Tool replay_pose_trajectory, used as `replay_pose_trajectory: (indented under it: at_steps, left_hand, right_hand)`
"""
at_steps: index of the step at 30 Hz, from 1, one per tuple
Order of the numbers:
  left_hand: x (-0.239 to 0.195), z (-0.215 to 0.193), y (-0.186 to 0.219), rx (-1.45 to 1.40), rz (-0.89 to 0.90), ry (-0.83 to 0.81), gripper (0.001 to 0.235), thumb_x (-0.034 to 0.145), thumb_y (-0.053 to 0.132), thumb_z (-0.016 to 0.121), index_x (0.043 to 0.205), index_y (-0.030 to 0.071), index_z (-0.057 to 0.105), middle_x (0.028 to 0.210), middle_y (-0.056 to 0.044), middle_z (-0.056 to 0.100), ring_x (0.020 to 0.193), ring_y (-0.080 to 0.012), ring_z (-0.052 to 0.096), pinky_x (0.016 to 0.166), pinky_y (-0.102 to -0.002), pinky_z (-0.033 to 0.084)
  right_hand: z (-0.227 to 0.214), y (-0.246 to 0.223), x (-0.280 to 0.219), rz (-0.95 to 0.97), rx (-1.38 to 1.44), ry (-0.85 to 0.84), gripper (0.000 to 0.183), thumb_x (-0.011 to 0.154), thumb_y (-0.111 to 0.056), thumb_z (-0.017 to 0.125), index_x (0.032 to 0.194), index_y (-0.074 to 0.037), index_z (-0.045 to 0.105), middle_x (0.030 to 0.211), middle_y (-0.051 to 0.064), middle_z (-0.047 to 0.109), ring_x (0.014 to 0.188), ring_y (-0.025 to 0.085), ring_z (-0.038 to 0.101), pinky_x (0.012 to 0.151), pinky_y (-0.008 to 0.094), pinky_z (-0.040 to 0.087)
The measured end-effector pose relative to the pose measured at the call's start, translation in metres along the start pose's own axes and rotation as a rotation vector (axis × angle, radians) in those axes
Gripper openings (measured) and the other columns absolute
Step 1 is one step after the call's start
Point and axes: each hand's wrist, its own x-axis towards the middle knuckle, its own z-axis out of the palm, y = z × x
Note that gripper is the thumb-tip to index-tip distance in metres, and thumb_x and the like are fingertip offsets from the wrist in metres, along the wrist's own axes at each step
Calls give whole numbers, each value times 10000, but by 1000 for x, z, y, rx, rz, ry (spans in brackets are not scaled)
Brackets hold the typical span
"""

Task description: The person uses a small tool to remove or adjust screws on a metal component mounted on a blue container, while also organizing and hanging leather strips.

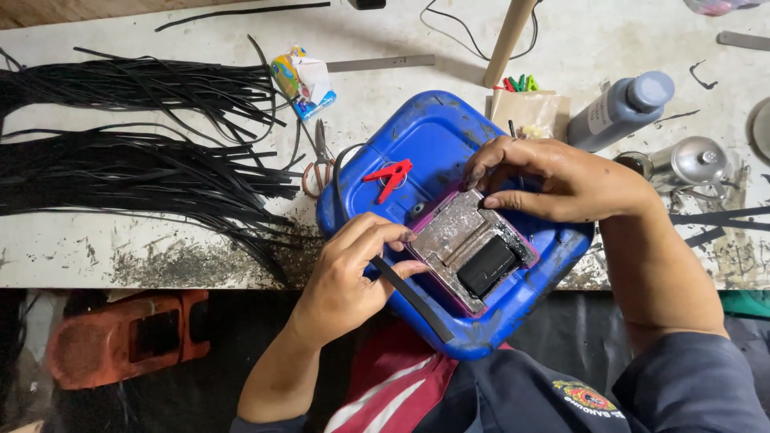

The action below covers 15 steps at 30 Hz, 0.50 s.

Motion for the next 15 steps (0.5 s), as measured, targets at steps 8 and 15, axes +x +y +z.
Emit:
replay_pose_trajectory:
  at_steps: [8,15]
  left_hand:
    - [-1,1,1,15,-19,11,290,884,120,827,1070,-7,645,962,-93,636,877,-216,640,731,-324,570]
    - [-1,2,4,28,-52,23,264,884,131,822,1054,8,662,929,-73,630,848,-193,631,721,-310,570]
  right_hand:
    - [-1,0,2,27,44,-25,230,970,-134,635,1185,-63,592,1113,67,680,991,163,725,863,291,610]
    - [-1,1,3,25,33,-37,230,974,-144,634,1184,-67,581,1117,65,667,1020,165,694,877,293,587]
